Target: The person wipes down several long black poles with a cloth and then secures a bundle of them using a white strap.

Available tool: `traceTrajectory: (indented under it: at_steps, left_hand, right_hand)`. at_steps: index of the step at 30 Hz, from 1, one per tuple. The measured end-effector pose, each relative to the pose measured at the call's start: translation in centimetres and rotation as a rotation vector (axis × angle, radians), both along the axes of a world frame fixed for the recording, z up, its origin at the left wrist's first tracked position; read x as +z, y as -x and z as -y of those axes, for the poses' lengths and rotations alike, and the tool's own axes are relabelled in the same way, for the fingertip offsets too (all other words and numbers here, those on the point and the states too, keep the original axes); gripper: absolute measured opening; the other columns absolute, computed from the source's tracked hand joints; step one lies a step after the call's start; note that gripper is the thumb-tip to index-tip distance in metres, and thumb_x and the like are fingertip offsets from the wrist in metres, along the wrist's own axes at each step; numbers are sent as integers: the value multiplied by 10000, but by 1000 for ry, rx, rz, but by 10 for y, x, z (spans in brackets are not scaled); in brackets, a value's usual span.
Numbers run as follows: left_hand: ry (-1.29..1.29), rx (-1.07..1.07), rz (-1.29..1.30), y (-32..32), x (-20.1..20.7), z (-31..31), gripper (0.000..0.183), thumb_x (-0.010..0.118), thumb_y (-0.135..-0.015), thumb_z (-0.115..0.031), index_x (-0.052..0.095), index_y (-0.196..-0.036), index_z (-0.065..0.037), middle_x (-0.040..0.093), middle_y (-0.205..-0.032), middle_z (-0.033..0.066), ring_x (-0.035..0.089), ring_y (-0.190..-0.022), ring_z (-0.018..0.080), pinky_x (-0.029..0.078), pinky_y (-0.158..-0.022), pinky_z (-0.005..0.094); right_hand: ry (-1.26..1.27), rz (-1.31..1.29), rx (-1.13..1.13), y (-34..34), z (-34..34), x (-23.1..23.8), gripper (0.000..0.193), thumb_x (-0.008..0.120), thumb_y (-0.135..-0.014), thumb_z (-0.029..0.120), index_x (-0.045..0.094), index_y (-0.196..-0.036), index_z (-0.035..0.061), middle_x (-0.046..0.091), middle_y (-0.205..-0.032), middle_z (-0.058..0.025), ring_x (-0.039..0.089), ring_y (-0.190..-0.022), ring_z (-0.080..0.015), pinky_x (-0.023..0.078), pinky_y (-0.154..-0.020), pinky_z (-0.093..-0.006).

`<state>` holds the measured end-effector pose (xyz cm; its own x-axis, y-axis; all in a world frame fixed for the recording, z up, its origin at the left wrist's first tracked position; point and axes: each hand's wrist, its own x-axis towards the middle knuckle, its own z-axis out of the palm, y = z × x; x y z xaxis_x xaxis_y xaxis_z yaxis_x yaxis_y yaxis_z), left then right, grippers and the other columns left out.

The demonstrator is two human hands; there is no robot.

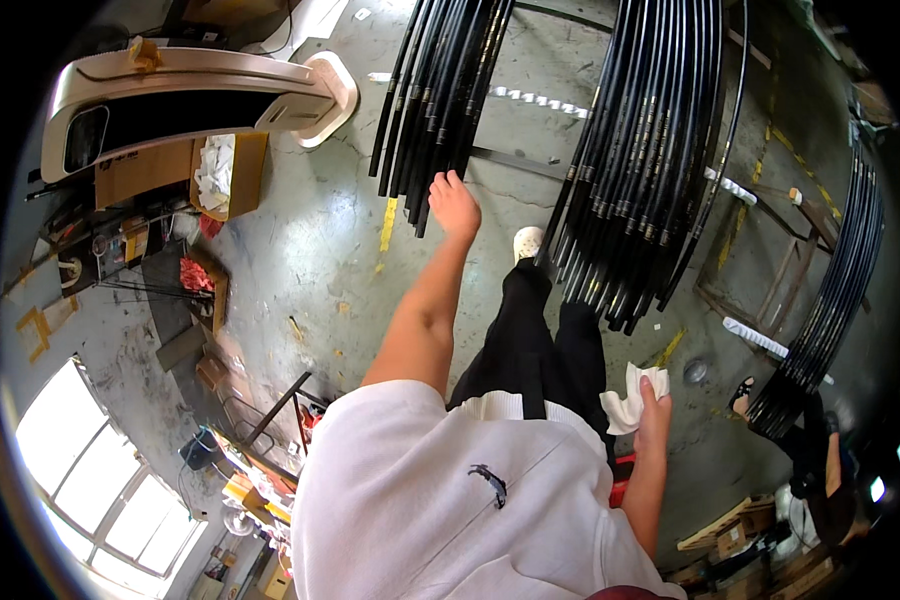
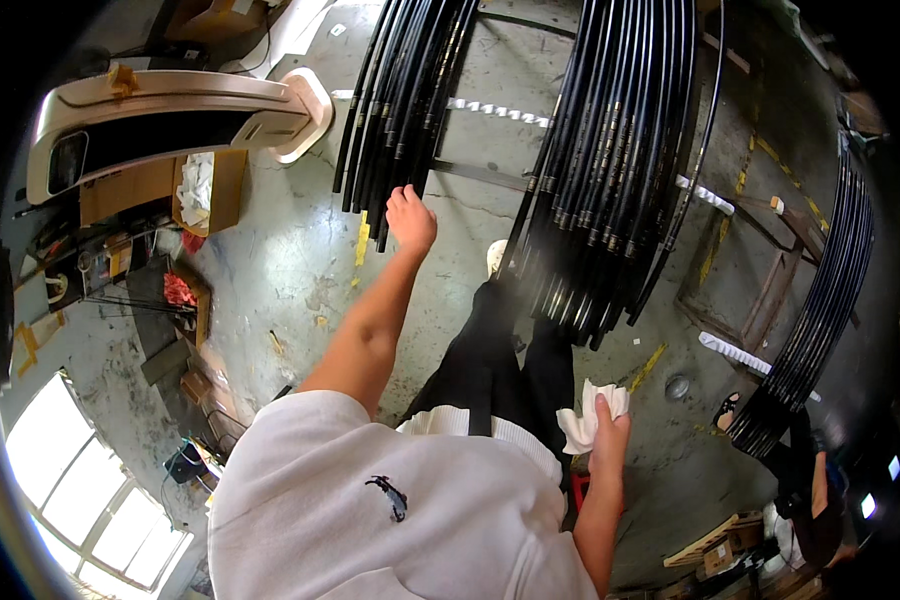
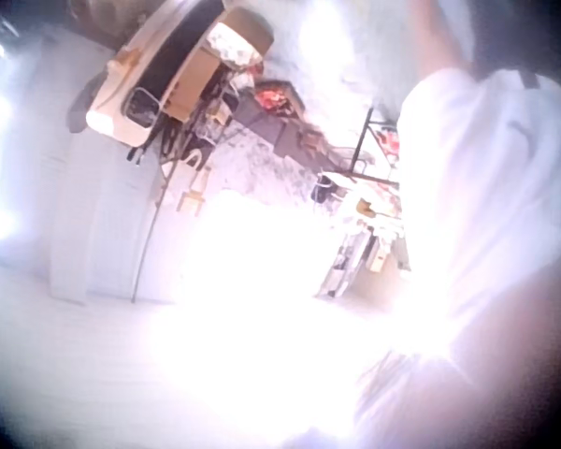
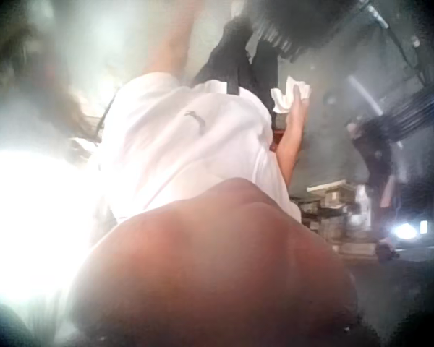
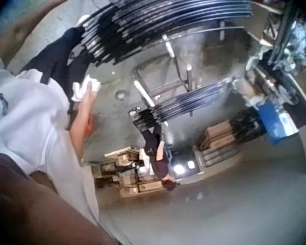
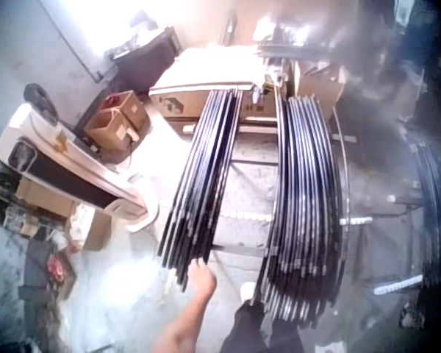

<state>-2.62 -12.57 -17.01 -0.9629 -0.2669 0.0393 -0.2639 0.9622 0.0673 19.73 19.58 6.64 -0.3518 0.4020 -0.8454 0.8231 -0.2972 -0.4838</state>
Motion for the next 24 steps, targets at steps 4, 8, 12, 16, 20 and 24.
traceTrajectory:
  at_steps: [4,8,12,16,20,24]
  left_hand:
    - [-14,-1,111,6,-11,9,284,552,-713,-65,470,-986,-57,470,-946,90,469,-909,252,390,-737,331]
    - [46,135,157,21,-22,1,342,639,-662,-127,494,-965,-66,461,-924,88,468,-896,250,402,-732,347]
    - [150,193,176,30,-23,-4,135,590,-725,-178,518,-801,-92,456,-906,68,456,-887,233,387,-697,326]
    - [-286,200,255,18,17,-11,225,513,-841,-295,490,-848,-71,564,-809,121,582,-707,315,431,-550,421]
    - [-561,83,181,-24,75,-9,271,541,-839,-299,472,-871,-38,597,-693,162,585,-625,359,433,-533,452]
    - [-793,-67,71,-76,138,-21,258,547,-834,-247,488,-932,-16,583,-706,204,559,-624,397,425,-530,446]
  right_hand:
    - [16,7,59,1,12,-4,349,555,-840,149,491,-1133,-29,560,-1069,-86,546,-934,-151,424,-818,-279]
    - [20,36,99,6,17,-2,350,556,-836,144,492,-1133,-31,561,-1068,-82,542,-940,-147,422,-816,-276]
    - [-5,28,94,7,14,-1,364,548,-848,178,482,-1144,-23,561,-1069,-85,549,-940,-155,431,-814,-284]
    - [42,-21,-14,7,7,0,397,489,-888,253,449,-1182,-11,537,-1121,-85,545,-983,-174,433,-843,-307]
    - [362,-244,-155,27,15,8,461,401,-923,289,346,-1277,-1,443,-1262,-85,449,-1148,-211,357,-965,-352]
    - [475,-349,-129,70,39,26,430,401,-918,251,371,-1252,-17,486,-1205,-115,494,-1090,-213,399,-914,-337]
